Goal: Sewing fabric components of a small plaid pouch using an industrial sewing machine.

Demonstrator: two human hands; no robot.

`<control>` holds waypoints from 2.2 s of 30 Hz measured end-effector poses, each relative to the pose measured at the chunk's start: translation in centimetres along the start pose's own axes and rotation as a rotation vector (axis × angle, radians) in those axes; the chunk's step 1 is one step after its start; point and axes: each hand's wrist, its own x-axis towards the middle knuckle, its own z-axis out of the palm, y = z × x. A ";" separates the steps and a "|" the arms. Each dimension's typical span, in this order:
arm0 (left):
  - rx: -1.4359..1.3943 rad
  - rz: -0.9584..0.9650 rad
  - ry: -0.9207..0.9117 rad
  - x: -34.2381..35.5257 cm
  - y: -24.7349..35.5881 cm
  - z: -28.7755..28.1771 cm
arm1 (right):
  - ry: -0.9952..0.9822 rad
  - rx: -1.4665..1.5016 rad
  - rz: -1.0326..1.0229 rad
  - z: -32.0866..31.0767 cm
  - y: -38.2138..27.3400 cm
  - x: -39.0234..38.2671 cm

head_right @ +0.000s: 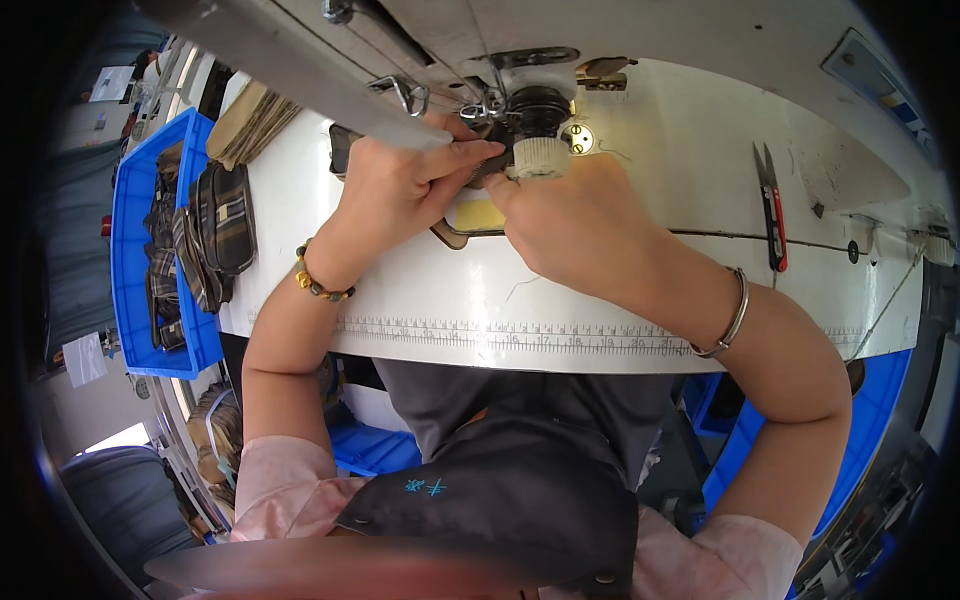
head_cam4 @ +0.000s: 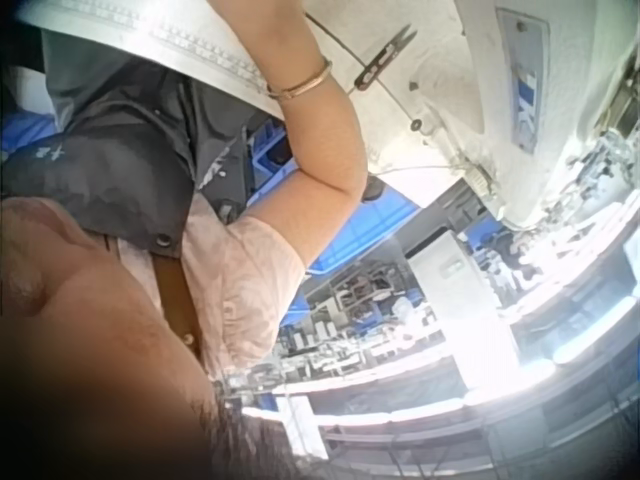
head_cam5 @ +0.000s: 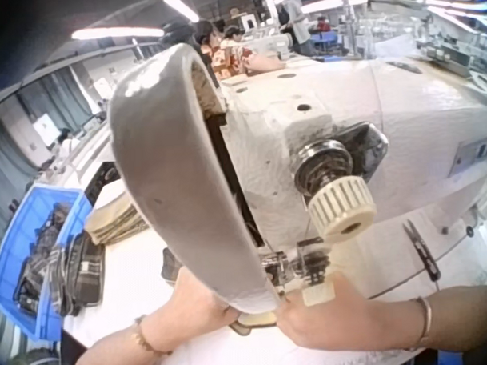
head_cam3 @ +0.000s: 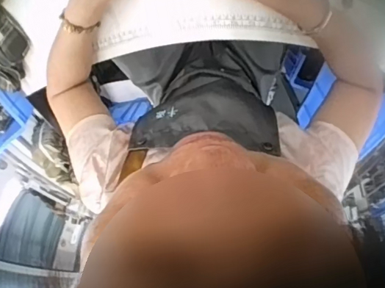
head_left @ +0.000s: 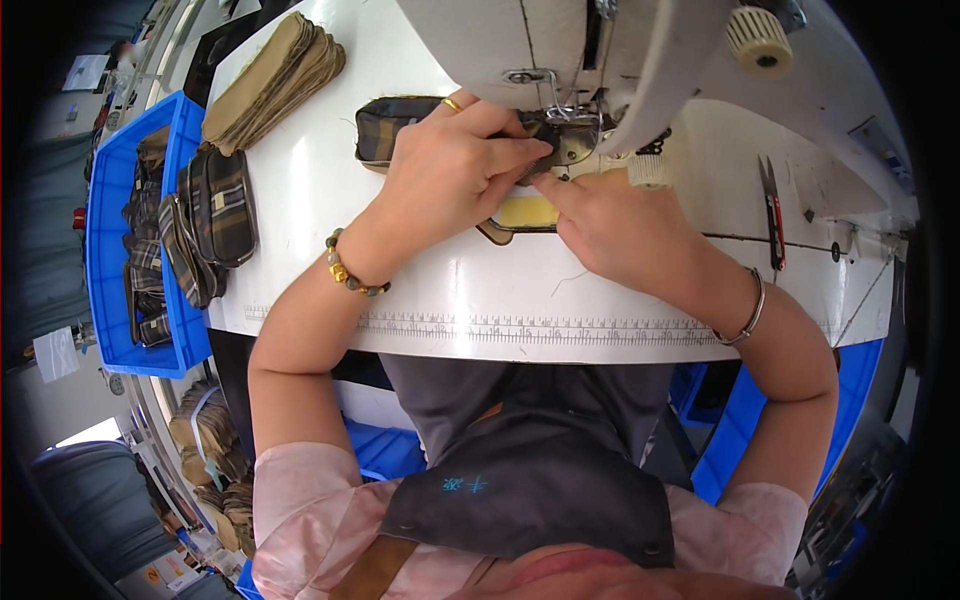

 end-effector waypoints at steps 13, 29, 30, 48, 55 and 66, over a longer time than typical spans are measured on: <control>0.067 0.019 0.011 0.3 0.5 0.1 | 0.383 -0.017 -0.166 0.5 0.9 -0.1; 0.230 0.224 -0.050 0.6 -0.6 -0.6 | 0.414 -0.058 -0.196 0.6 1.4 0.0; 0.194 0.215 -0.035 0.5 -0.8 -0.5 | 0.414 -0.058 -0.195 0.6 1.4 -0.1; 0.033 -0.036 -0.065 0.6 0.5 -0.3 | 0.399 -0.088 -0.167 0.5 1.6 -0.1; 0.068 -0.052 -0.027 0.7 0.5 0.2 | 0.357 -0.119 -0.140 0.4 2.1 0.0; -0.004 -0.011 -0.078 0.5 0.0 -0.8 | 0.384 -0.073 -0.168 0.4 1.8 -0.3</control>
